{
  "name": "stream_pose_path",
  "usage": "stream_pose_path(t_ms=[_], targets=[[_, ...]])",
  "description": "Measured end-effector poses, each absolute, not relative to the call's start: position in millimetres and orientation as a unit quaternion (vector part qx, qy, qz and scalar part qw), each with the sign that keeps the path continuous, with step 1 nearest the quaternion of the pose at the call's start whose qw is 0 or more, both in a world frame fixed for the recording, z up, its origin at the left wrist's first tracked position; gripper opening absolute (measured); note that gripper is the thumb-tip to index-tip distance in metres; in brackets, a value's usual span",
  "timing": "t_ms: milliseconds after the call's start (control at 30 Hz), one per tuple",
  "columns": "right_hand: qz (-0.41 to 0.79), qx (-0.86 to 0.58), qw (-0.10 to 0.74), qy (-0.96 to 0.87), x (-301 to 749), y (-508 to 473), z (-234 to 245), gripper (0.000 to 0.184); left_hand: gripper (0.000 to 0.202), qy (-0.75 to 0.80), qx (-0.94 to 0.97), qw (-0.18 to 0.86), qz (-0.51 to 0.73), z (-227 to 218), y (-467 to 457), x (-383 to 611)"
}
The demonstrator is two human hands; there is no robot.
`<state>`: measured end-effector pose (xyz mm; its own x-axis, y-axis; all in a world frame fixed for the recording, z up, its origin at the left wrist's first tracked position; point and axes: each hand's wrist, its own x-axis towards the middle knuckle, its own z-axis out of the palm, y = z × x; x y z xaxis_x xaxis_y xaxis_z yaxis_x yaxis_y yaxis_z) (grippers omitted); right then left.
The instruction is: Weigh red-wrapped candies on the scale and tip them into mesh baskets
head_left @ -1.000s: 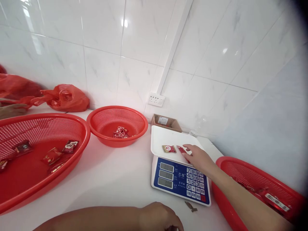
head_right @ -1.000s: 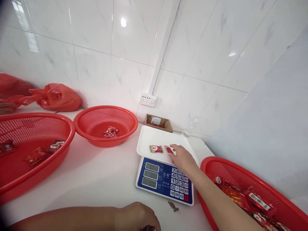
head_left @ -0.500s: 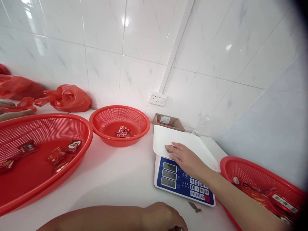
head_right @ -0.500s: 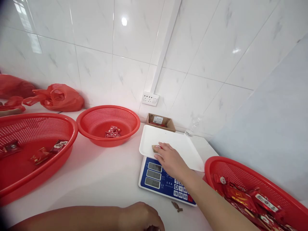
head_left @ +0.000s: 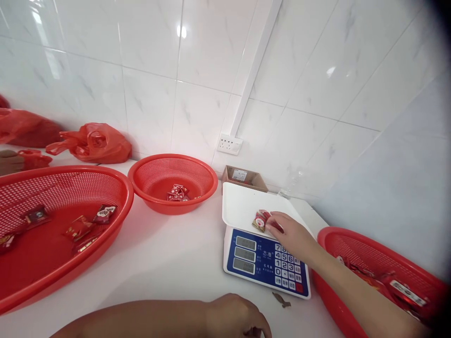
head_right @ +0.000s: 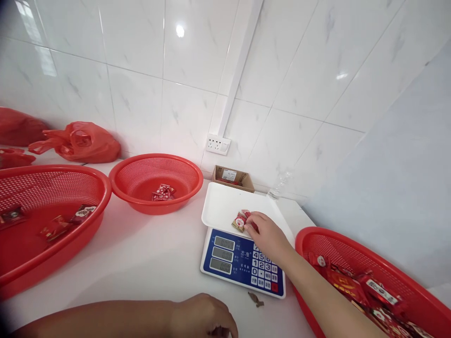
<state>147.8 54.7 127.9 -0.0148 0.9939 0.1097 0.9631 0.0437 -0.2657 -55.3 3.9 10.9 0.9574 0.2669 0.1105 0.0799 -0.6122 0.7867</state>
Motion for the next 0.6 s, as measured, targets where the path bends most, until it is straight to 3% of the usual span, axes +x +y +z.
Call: stream_pose_path(t_ms=[233,600], targets=[[0.061,-0.712,0.077,-0.695,162.0,61.6,118.5,0.045,0.022,0.104,0.892,0.425,0.110,12.8,3.3,-56.3],[0.035,-0.729,0.109,-0.675,144.2,65.9,121.9,0.045,0.022,0.093,0.894,0.423,0.114,11.0,4.7,-55.4]])
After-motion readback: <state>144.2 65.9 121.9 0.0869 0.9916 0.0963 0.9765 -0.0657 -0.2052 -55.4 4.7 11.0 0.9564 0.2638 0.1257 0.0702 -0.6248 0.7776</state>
